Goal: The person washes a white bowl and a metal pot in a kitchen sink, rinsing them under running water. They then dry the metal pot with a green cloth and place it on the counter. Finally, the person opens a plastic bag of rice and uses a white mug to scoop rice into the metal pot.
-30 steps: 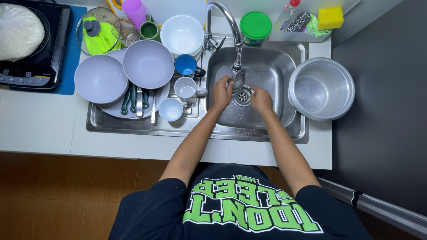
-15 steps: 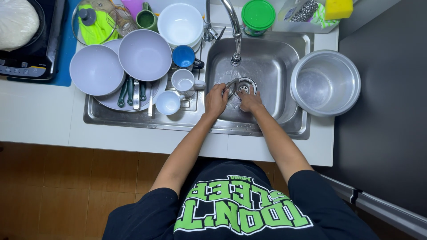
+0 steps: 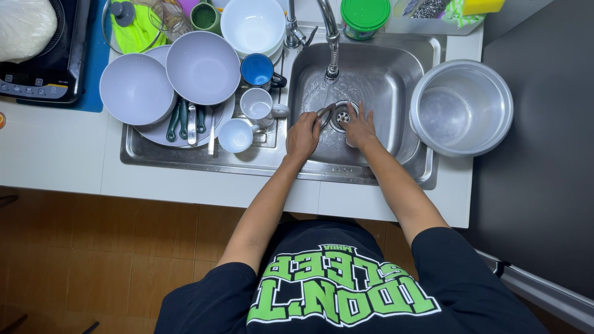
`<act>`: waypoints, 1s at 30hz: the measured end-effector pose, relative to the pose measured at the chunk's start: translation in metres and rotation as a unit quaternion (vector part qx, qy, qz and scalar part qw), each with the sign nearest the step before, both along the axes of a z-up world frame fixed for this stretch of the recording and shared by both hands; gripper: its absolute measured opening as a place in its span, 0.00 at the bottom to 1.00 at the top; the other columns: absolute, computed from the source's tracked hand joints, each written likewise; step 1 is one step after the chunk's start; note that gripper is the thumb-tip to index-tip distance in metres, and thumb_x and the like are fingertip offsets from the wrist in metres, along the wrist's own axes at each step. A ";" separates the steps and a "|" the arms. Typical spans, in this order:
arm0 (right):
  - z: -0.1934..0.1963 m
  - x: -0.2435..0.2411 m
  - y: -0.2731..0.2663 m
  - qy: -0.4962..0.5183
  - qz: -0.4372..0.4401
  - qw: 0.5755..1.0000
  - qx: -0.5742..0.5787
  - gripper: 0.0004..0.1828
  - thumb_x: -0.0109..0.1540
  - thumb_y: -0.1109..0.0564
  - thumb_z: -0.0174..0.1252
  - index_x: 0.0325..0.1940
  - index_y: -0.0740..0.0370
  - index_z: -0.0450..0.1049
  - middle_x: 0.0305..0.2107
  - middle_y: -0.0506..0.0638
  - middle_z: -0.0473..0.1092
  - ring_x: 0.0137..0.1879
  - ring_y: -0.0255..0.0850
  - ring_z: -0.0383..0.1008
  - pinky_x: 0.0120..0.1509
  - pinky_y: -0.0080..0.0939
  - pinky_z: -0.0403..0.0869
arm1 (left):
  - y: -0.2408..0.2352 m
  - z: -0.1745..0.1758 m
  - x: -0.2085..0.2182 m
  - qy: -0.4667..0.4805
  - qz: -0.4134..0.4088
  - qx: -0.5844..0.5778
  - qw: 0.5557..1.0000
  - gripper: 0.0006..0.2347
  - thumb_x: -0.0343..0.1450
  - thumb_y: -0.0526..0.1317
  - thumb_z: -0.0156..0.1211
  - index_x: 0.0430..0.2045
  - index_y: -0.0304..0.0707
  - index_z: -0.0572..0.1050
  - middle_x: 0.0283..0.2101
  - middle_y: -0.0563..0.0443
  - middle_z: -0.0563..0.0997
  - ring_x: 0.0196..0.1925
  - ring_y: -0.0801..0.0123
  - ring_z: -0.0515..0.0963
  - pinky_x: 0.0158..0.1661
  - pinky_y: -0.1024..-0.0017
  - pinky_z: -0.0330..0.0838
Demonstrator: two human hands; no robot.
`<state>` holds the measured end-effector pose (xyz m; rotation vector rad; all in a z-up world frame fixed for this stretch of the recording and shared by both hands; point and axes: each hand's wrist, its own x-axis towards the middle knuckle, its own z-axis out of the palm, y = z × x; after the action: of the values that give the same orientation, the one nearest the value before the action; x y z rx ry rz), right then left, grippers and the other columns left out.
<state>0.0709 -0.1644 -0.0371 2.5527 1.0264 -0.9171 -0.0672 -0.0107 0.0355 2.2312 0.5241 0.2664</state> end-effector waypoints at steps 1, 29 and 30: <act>-0.005 0.001 0.000 -0.001 0.000 1.000 0.001 0.33 0.64 0.60 0.49 0.73 0.34 0.64 0.80 0.50 0.29 0.84 0.58 0.22 0.81 0.69 0.34 | 0.001 0.000 0.002 -0.001 0.000 0.001 1.000 0.07 0.74 0.39 0.55 0.38 0.36 0.75 0.43 0.40 0.79 0.44 0.42 0.79 0.44 0.51 0.72; -0.019 0.021 0.014 0.230 -0.484 0.571 0.622 0.14 0.69 0.54 0.52 0.53 0.64 0.76 0.29 0.48 0.77 0.33 0.34 0.75 0.38 0.35 0.74 | 0.008 -0.034 0.062 -0.053 0.160 -0.140 0.976 0.14 0.67 0.33 0.62 0.45 0.35 0.67 0.34 0.34 0.80 0.38 0.42 0.82 0.40 0.53 0.72; -0.024 0.022 0.011 0.252 -0.464 0.549 0.648 0.13 0.69 0.54 0.55 0.51 0.66 0.76 0.30 0.47 0.77 0.33 0.31 0.75 0.39 0.33 0.73 | 0.009 -0.034 0.064 -0.037 0.147 -0.141 0.978 0.16 0.65 0.32 0.63 0.44 0.35 0.67 0.34 0.34 0.80 0.38 0.43 0.83 0.40 0.53 0.72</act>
<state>0.0932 -0.1532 -0.0615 4.5267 0.1489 -1.5599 -0.0036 -0.0022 0.0014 1.8606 0.7999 0.3993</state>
